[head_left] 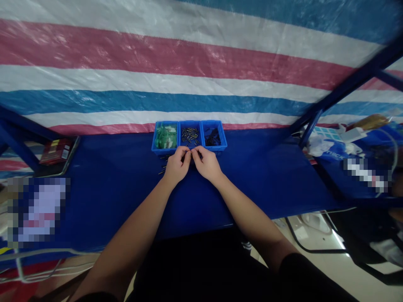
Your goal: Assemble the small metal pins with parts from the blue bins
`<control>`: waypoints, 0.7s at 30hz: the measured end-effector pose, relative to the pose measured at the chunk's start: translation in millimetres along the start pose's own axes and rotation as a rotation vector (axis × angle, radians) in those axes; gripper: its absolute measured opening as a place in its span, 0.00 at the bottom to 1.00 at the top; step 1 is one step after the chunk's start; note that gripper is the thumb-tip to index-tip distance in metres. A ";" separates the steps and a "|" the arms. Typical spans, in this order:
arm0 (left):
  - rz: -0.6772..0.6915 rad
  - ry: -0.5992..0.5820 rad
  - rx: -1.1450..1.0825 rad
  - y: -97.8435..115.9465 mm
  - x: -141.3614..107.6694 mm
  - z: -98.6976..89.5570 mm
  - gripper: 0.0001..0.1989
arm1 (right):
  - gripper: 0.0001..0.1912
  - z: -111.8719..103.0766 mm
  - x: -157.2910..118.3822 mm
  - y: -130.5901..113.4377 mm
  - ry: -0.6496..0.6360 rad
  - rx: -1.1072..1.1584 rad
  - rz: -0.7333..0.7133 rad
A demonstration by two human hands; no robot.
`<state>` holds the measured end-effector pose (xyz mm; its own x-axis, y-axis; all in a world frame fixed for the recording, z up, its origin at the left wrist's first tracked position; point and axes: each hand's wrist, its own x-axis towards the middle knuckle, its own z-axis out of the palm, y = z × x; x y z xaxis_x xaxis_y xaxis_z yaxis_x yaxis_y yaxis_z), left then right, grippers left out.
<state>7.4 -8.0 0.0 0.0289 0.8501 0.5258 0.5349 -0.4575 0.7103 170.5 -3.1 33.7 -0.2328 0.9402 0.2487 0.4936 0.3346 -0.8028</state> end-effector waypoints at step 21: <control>-0.010 0.001 0.035 1.1 0.5 -2.4 0.12 | 0.16 -0.3 -1.6 -3.0 0.001 0.009 -0.004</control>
<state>6.0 -8.7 2.2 0.0225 0.8541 0.5197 0.5646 -0.4399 0.6984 169.6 -5.5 35.9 -0.2339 0.9388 0.2527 0.4851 0.3379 -0.8065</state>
